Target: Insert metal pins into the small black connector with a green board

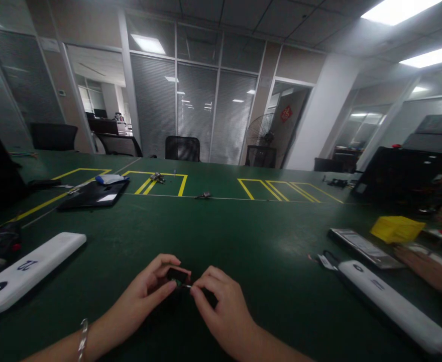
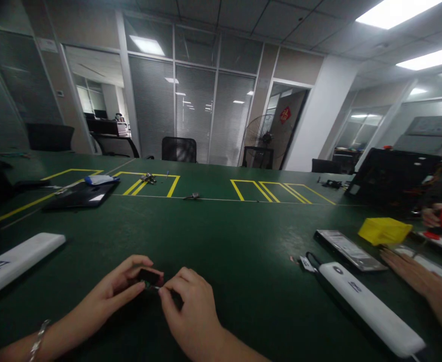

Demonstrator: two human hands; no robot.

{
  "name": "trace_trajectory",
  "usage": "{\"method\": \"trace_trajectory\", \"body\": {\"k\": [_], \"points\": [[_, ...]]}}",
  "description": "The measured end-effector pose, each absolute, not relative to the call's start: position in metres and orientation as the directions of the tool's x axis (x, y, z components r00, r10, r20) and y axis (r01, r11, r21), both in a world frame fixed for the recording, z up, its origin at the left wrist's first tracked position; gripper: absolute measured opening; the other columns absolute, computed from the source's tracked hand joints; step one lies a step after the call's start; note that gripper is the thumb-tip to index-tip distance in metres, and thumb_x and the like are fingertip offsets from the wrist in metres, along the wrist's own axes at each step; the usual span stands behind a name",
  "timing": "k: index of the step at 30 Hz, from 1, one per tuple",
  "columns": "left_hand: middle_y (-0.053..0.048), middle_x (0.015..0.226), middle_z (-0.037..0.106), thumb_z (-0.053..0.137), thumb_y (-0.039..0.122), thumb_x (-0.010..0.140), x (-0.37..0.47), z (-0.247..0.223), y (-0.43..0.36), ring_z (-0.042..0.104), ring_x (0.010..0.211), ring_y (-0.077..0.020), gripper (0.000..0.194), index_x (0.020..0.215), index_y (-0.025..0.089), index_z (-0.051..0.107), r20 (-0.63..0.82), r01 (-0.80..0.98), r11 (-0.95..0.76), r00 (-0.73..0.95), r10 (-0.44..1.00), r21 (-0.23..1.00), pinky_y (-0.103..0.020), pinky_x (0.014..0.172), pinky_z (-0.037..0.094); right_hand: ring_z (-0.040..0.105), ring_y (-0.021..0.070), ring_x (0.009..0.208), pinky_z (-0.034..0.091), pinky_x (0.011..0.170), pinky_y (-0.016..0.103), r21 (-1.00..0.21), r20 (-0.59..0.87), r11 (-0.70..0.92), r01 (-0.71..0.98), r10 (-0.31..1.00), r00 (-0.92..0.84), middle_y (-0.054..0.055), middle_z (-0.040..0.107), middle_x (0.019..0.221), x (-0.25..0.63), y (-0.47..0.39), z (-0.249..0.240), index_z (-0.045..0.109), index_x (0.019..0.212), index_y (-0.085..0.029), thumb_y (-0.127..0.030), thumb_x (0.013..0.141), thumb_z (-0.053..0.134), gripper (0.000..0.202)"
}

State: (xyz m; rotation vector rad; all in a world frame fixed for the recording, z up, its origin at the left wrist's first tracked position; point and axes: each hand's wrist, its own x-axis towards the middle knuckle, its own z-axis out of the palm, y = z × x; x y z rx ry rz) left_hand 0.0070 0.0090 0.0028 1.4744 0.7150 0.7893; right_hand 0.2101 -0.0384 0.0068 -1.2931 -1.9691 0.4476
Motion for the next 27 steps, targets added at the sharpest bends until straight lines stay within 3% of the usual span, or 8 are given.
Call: {"method": "trace_trajectory", "body": {"k": [11, 18, 27], "points": [[-0.004, 0.101, 0.059, 0.061, 0.028, 0.087, 0.0086, 0.0026, 0.0093, 0.061, 0.102, -0.0249, 0.019, 0.101, 0.023, 0.049, 0.085, -0.001, -0.097, 0.479, 0.874, 0.995, -0.039, 0.091, 0.045, 0.059, 0.0149, 0.075, 0.041, 0.066, 0.024, -0.646, 0.37, 0.425, 0.634, 0.901, -0.227, 0.002, 0.061, 0.08, 0.2109, -0.038, 0.0074, 0.067, 0.082, -0.02, -0.018, 0.09, 0.055, 0.014], [-0.004, 0.095, 0.059, 0.062, 0.03, 0.084, 0.0078, -0.0009, 0.0105, 0.058, 0.092, -0.0239, 0.018, 0.097, 0.021, 0.054, 0.096, 0.118, -0.163, 0.437, 0.894, 0.98, -0.035, 0.081, 0.046, 0.059, 0.0144, 0.076, 0.041, 0.066, 0.024, -0.654, 0.368, 0.434, 0.62, 0.898, -0.24, 0.001, 0.062, 0.082, 0.2112, -0.0389, 0.0083, 0.067, 0.084, -0.02, -0.018, 0.09, 0.055, 0.014], [-0.004, 0.099, 0.059, 0.056, 0.029, 0.088, 0.0094, 0.0057, 0.0092, 0.058, 0.098, -0.0247, 0.015, 0.101, 0.022, 0.055, 0.099, 0.105, -0.174, 0.502, 0.859, 0.979, -0.037, 0.085, 0.045, 0.059, 0.0144, 0.076, 0.041, 0.067, 0.024, -0.653, 0.37, 0.438, 0.618, 0.896, -0.244, 0.001, 0.062, 0.081, 0.2114, -0.0375, 0.0035, 0.067, 0.083, -0.02, -0.018, 0.089, 0.056, 0.013]]}}
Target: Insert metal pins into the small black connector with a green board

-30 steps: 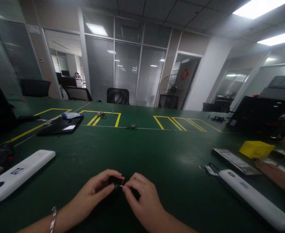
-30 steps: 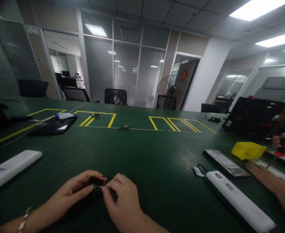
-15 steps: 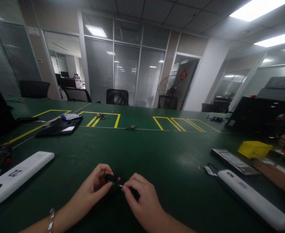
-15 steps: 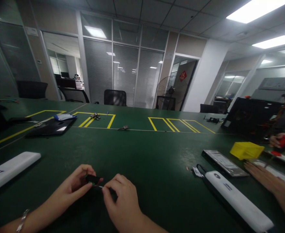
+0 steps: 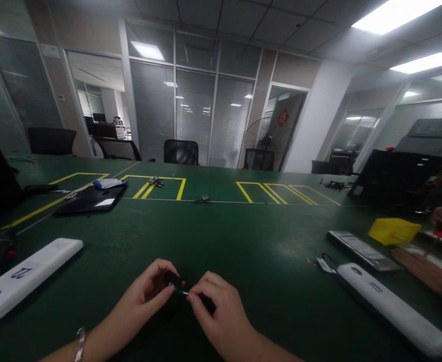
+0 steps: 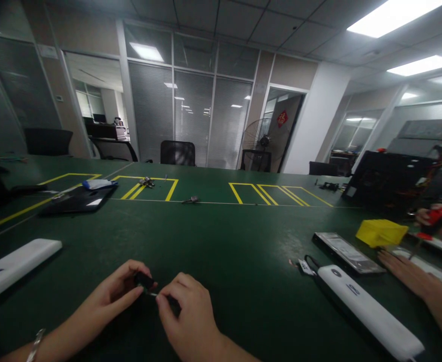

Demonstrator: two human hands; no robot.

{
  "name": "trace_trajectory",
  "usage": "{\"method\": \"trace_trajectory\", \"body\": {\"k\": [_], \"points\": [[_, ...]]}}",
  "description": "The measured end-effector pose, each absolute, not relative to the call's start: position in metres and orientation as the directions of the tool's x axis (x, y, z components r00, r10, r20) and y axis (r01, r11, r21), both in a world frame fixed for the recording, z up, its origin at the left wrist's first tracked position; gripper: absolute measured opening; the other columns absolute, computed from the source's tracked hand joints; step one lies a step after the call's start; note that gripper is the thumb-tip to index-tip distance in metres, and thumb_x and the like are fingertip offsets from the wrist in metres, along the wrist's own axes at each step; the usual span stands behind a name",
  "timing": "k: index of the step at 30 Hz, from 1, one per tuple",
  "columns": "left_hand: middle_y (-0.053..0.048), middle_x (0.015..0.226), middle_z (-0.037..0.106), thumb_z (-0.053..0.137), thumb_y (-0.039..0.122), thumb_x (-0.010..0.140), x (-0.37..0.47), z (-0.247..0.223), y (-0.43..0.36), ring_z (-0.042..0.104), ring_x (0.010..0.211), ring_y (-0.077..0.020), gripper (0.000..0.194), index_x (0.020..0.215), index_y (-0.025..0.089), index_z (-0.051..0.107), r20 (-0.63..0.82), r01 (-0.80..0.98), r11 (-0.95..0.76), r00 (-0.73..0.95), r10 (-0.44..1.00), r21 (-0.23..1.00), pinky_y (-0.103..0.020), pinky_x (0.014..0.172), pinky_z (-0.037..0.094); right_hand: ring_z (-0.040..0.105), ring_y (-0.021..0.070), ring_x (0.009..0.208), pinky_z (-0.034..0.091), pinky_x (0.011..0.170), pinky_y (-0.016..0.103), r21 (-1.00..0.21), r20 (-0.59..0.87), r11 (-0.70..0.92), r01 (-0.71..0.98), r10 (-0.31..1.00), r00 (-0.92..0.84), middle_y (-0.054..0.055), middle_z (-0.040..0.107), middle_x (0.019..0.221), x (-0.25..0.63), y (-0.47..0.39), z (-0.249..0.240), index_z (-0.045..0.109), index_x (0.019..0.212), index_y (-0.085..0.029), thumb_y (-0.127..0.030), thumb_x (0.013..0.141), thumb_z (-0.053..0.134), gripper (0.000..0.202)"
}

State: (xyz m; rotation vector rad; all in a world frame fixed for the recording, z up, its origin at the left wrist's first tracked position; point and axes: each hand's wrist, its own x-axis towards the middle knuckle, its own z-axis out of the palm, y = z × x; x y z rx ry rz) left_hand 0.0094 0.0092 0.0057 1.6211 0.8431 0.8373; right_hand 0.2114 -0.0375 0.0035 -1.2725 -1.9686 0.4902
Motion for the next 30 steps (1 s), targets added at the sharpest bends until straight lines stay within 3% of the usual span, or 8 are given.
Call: {"method": "trace_trajectory", "body": {"k": [24, 27, 30], "points": [[-0.005, 0.109, 0.064, 0.056, 0.03, 0.09, 0.007, 0.001, 0.009, 0.058, 0.105, -0.0249, 0.028, 0.116, 0.025, 0.061, 0.079, 0.156, -0.2, 0.564, 0.822, 0.967, -0.036, 0.093, 0.043, 0.059, 0.0137, 0.073, 0.042, 0.065, 0.022, -0.681, 0.359, 0.421, 0.6, 0.905, -0.229, 0.001, 0.062, 0.081, 0.211, -0.037, 0.006, 0.069, 0.085, -0.021, -0.018, 0.09, 0.053, 0.017], [-0.005, 0.117, 0.06, 0.055, 0.031, 0.09, 0.006, -0.001, 0.006, 0.057, 0.107, -0.0248, 0.032, 0.122, 0.029, 0.058, 0.069, 0.189, -0.207, 0.558, 0.827, 0.96, -0.037, 0.094, 0.042, 0.059, 0.0136, 0.071, 0.042, 0.065, 0.022, -0.673, 0.352, 0.407, 0.617, 0.911, -0.217, 0.0, 0.063, 0.08, 0.212, -0.035, 0.004, 0.07, 0.087, -0.023, -0.018, 0.091, 0.052, 0.019], [-0.003, 0.105, 0.06, 0.054, 0.033, 0.091, 0.005, -0.002, 0.004, 0.059, 0.097, -0.0225, 0.039, 0.13, 0.032, 0.049, 0.052, 0.195, -0.187, 0.546, 0.836, 0.963, -0.037, 0.088, 0.045, 0.059, 0.0135, 0.071, 0.042, 0.064, 0.022, -0.666, 0.347, 0.403, 0.628, 0.912, -0.217, 0.0, 0.063, 0.079, 0.212, -0.034, 0.002, 0.07, 0.09, -0.024, -0.019, 0.091, 0.052, 0.019]]}}
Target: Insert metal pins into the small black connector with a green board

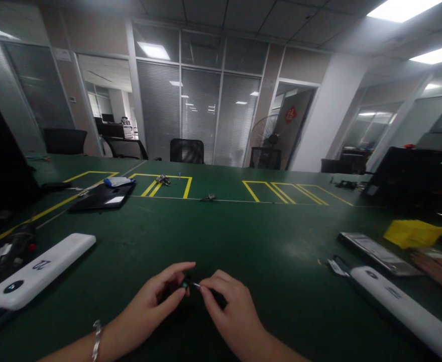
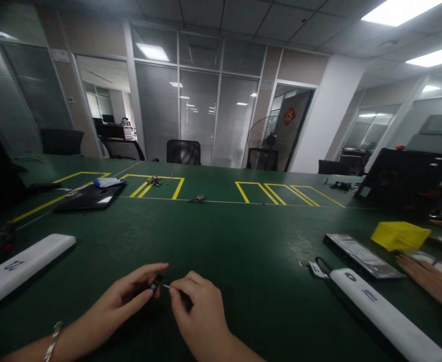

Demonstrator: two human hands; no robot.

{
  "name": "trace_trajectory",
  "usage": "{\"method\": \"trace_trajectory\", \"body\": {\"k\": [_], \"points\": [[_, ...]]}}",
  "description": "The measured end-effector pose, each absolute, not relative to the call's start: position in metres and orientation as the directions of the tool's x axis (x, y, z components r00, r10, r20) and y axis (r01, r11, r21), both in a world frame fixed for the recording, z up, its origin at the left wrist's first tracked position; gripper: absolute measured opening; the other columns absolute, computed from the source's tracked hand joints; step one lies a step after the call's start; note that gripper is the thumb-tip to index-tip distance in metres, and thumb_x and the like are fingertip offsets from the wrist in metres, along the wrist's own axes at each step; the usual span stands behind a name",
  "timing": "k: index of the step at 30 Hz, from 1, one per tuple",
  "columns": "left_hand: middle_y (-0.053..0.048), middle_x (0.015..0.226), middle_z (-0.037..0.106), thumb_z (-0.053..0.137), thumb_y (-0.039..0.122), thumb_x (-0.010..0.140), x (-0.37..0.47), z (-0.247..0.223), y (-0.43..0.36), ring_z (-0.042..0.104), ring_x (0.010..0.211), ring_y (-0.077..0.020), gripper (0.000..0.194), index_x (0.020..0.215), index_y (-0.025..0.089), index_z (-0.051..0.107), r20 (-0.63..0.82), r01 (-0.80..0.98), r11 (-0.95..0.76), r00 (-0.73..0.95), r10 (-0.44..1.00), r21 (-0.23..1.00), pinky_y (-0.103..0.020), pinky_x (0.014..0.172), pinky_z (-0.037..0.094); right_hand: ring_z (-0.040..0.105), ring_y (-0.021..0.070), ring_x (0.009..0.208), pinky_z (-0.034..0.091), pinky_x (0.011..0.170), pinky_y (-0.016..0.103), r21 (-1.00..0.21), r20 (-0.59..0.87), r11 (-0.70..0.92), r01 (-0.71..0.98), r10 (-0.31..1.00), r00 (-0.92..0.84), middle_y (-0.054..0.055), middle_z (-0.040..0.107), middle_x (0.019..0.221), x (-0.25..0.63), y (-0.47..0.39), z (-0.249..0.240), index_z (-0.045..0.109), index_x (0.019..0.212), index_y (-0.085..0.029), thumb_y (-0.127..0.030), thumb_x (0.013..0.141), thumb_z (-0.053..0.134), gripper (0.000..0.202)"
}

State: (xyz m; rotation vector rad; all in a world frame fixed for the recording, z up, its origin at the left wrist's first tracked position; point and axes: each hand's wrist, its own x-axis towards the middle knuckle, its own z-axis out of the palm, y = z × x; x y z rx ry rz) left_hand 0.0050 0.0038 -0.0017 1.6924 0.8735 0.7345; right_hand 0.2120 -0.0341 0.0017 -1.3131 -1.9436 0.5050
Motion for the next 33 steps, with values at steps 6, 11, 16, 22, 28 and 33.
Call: {"method": "trace_trajectory", "body": {"k": [6, 11, 16, 22, 28, 33], "points": [[-0.002, 0.091, 0.058, 0.049, 0.033, 0.094, 0.008, -0.002, 0.005, 0.06, 0.084, -0.0193, 0.029, 0.122, 0.027, 0.05, 0.101, 0.069, -0.166, 0.55, 0.829, 0.984, -0.034, 0.079, 0.047, 0.06, 0.0136, 0.071, 0.042, 0.065, 0.023, -0.678, 0.329, 0.393, 0.621, 0.918, -0.222, 0.0, 0.064, 0.079, 0.211, -0.034, 0.004, 0.07, 0.088, -0.024, -0.019, 0.091, 0.052, 0.019], [-0.006, 0.11, 0.059, 0.05, 0.026, 0.092, 0.007, 0.001, 0.007, 0.058, 0.096, -0.0211, 0.029, 0.12, 0.027, 0.058, 0.127, 0.144, -0.24, 0.542, 0.831, 0.96, -0.035, 0.087, 0.046, 0.061, 0.0141, 0.074, 0.042, 0.066, 0.023, -0.699, 0.325, 0.399, 0.594, 0.917, -0.233, 0.0, 0.064, 0.081, 0.211, -0.033, 0.004, 0.07, 0.09, -0.024, -0.018, 0.091, 0.052, 0.02], [-0.005, 0.119, 0.06, 0.052, 0.022, 0.09, 0.006, 0.007, 0.006, 0.054, 0.112, -0.0234, 0.032, 0.12, 0.029, 0.061, 0.127, 0.18, -0.258, 0.531, 0.838, 0.949, -0.037, 0.097, 0.041, 0.061, 0.0146, 0.072, 0.043, 0.065, 0.024, -0.716, 0.332, 0.395, 0.576, 0.918, -0.216, 0.0, 0.064, 0.08, 0.212, -0.031, 0.002, 0.07, 0.091, -0.023, -0.02, 0.091, 0.052, 0.018], [-0.007, 0.108, 0.065, 0.053, 0.024, 0.09, 0.009, 0.014, 0.005, 0.06, 0.098, -0.0222, 0.027, 0.112, 0.025, 0.068, 0.122, 0.205, -0.29, 0.58, 0.805, 0.935, -0.032, 0.085, 0.048, 0.06, 0.0144, 0.072, 0.042, 0.065, 0.024, -0.708, 0.352, 0.419, 0.569, 0.907, -0.23, 0.001, 0.063, 0.078, 0.213, -0.032, 0.002, 0.069, 0.088, -0.022, -0.02, 0.092, 0.051, 0.019], [-0.008, 0.104, 0.066, 0.052, 0.024, 0.091, 0.01, 0.016, 0.005, 0.063, 0.089, -0.0206, 0.026, 0.111, 0.024, 0.069, 0.11, 0.227, -0.3, 0.599, 0.794, 0.927, -0.031, 0.078, 0.05, 0.059, 0.0129, 0.069, 0.041, 0.063, 0.023, -0.67, 0.335, 0.416, 0.615, 0.909, -0.249, 0.0, 0.062, 0.077, 0.213, -0.032, 0.001, 0.07, 0.085, -0.022, -0.02, 0.091, 0.052, 0.019], [-0.008, 0.106, 0.067, 0.055, 0.024, 0.09, 0.01, 0.016, 0.004, 0.062, 0.096, -0.0223, 0.026, 0.112, 0.025, 0.069, 0.141, 0.209, -0.34, 0.627, 0.766, 0.917, -0.034, 0.084, 0.049, 0.059, 0.0133, 0.07, 0.041, 0.064, 0.022, -0.653, 0.35, 0.428, 0.624, 0.902, -0.252, 0.001, 0.062, 0.077, 0.212, -0.034, 0.002, 0.07, 0.084, -0.021, -0.02, 0.09, 0.052, 0.019]]}}
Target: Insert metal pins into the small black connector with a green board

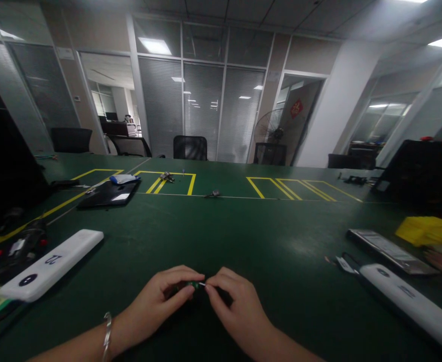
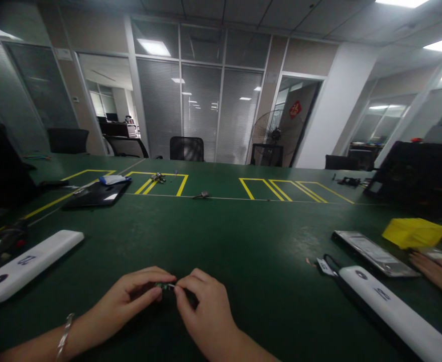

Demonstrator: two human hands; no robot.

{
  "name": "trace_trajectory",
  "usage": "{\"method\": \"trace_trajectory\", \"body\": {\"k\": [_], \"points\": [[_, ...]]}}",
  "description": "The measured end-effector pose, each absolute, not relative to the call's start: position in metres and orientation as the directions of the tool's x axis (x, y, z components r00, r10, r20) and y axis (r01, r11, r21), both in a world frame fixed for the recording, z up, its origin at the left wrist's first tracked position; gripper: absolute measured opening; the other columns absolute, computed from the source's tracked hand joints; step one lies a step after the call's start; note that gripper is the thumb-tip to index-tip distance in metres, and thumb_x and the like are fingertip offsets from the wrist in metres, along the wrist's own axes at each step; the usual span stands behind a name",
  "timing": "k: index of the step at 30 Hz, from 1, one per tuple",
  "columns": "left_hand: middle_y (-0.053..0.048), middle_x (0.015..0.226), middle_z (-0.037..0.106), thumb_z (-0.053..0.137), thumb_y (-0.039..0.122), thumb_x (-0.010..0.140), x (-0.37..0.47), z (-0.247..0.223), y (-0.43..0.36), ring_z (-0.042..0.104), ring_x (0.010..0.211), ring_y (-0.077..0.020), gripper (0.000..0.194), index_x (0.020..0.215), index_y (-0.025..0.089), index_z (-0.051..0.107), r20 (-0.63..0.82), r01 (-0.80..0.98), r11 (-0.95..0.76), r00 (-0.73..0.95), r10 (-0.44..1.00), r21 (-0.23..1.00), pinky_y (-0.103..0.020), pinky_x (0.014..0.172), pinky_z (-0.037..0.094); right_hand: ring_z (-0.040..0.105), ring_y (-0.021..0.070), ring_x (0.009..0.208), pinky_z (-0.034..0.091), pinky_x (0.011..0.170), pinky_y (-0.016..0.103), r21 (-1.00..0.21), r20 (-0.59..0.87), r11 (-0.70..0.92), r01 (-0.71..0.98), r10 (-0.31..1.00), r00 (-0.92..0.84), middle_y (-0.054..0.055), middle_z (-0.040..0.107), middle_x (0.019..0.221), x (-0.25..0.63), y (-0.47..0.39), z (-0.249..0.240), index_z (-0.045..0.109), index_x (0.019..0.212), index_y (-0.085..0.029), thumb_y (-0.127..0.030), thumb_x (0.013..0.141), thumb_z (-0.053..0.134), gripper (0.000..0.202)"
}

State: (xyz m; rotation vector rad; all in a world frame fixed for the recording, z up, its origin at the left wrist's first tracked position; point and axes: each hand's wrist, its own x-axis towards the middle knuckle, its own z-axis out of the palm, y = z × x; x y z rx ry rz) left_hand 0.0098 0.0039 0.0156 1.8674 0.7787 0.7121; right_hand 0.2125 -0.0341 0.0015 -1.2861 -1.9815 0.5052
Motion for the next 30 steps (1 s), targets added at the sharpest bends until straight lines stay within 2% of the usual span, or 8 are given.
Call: {"method": "trace_trajectory", "body": {"k": [3, 11, 16, 20, 30], "points": [[-0.008, 0.107, 0.067, 0.059, 0.024, 0.088, 0.009, 0.015, 0.004, 0.062, 0.1, -0.0233, 0.026, 0.111, 0.026, 0.069, 0.152, 0.197, -0.344, 0.627, 0.764, 0.918, -0.034, 0.087, 0.048, 0.058, 0.0129, 0.068, 0.042, 0.063, 0.022, -0.648, 0.356, 0.438, 0.623, 0.897, -0.261, 0.001, 0.062, 0.076, 0.212, -0.035, 0.002, 0.07, 0.084, -0.021, -0.02, 0.091, 0.052, 0.019], [-0.006, 0.103, 0.07, 0.06, 0.027, 0.087, 0.005, 0.003, 0.007, 0.065, 0.091, -0.0219, 0.023, 0.108, 0.026, 0.07, 0.103, 0.241, -0.272, 0.543, 0.833, 0.931, -0.031, 0.08, 0.051, 0.058, 0.0133, 0.067, 0.041, 0.061, 0.022, -0.624, 0.356, 0.411, 0.665, 0.907, -0.226, 0.0, 0.061, 0.076, 0.212, -0.036, 0.004, 0.069, 0.084, -0.022, -0.021, 0.091, 0.051, 0.019], [-0.006, 0.097, 0.07, 0.061, 0.026, 0.085, 0.007, 0.011, 0.007, 0.065, 0.088, -0.0219, 0.021, 0.103, 0.024, 0.072, 0.161, 0.309, -0.382, 0.555, 0.816, 0.871, -0.031, 0.078, 0.05, 0.058, 0.014, 0.068, 0.041, 0.062, 0.023, -0.576, 0.342, 0.402, 0.712, 0.909, -0.237, 0.0, 0.061, 0.075, 0.211, -0.035, 0.0, 0.07, 0.084, -0.024, -0.021, 0.089, 0.052, 0.019], [-0.007, 0.095, 0.071, 0.063, 0.027, 0.085, 0.008, 0.015, 0.006, 0.065, 0.085, -0.0222, 0.021, 0.102, 0.024, 0.073, 0.151, 0.344, -0.393, 0.557, 0.816, 0.853, -0.032, 0.076, 0.05, 0.059, 0.0143, 0.07, 0.041, 0.063, 0.023, -0.563, 0.336, 0.407, 0.719, 0.908, -0.251, 0.0, 0.062, 0.077, 0.213, -0.034, -0.001, 0.07, 0.084, -0.025, -0.02, 0.089, 0.052, 0.019], [-0.006, 0.099, 0.073, 0.065, 0.026, 0.084, 0.007, 0.012, 0.009, 0.066, 0.093, -0.0227, 0.021, 0.102, 0.025, 0.074, 0.122, 0.223, -0.293, 0.564, 0.817, 0.93, -0.032, 0.082, 0.05, 0.06, 0.0134, 0.069, 0.041, 0.062, 0.023, -0.628, 0.345, 0.43, 0.649, 0.901, -0.263, 0.0, 0.063, 0.076, 0.213, -0.032, -0.001, 0.071, 0.084, -0.024, -0.021, 0.09, 0.052, 0.02]]}}
